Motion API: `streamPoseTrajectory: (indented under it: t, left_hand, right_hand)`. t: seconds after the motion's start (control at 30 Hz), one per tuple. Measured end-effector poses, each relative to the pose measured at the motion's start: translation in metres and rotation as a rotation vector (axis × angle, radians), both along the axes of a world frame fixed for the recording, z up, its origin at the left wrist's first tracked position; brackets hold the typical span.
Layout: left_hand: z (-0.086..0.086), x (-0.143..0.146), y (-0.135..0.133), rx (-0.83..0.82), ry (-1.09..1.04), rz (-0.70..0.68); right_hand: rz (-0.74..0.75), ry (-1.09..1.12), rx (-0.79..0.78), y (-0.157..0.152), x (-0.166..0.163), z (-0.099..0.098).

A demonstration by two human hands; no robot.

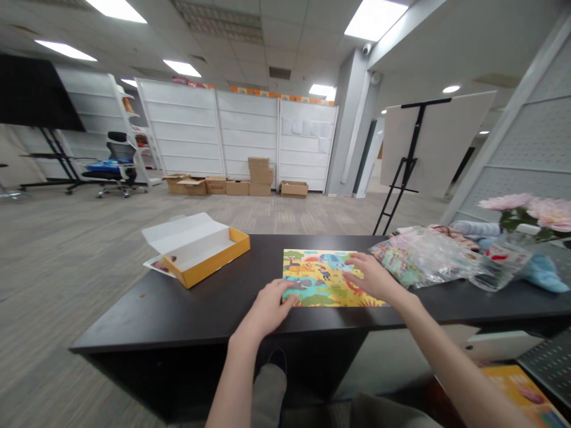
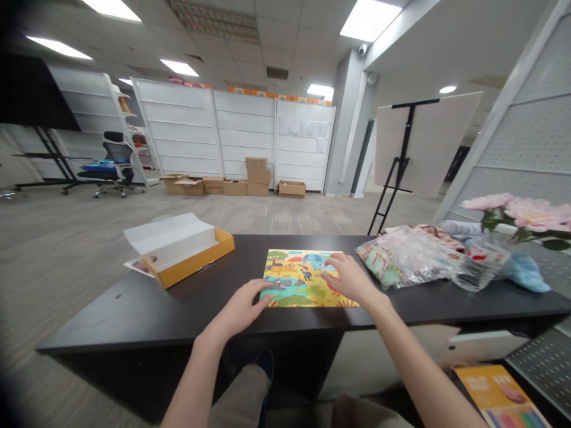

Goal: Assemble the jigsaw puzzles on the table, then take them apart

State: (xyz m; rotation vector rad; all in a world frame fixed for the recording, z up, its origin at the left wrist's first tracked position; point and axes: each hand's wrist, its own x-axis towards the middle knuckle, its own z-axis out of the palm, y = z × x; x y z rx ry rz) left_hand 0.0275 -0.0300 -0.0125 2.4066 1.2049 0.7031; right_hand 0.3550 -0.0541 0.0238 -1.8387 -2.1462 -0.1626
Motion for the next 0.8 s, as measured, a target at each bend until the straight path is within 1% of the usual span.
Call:
streamPoseTrajectory:
  t: [0.03,0.1,0.17,0.23,0.33,0.4,0.5,0.57,0.67,0.8]
  left_hand:
    - [-0.002,-0.013,0.009,0.041,-0.038,0.067]
    - [-0.004,-0.043,0.025,0.182,-0.05,0.284]
    - [-0.006,-0.073,0.038,0.304,-0.006,0.495]
    - [-0.006,-0.098,0.047,0.386,0.072,0.64]
    - [-0.003,-0.119,0.059,0.391,0.153,0.774]
    - [-0.001,-0.123,0.066,0.34,0.219,0.807]
    - [0.001,-0.122,0.073,0.247,0.326,0.802]
    - [0.001,-0.12,0.074,0.23,0.373,0.798]
    - [0.001,-0.115,0.067,0.244,0.395,0.776]
    - [0.001,-0.108,0.053,0.233,0.397,0.678]
  right_hand:
    - [0.047,0.057,-0.054,-0.003,-0.019,-0.01]
    - [0.112,0.163,-0.158,-0.012,-0.049,-0.026]
    - [0.111,0.213,-0.231,-0.02,-0.068,-0.037]
    - [0.085,0.214,-0.257,-0.024,-0.076,-0.043]
    - [0.068,0.208,-0.244,-0.027,-0.076,-0.046]
    - [0.071,0.219,-0.229,-0.026,-0.072,-0.046]
    - [0.088,0.234,-0.217,-0.026,-0.063,-0.047]
    - [0.098,0.24,-0.215,-0.025,-0.056,-0.047]
    - [0.101,0.251,-0.221,-0.025,-0.045,-0.048]
    - [0.12,0.265,-0.229,-0.022,-0.041,-0.045]
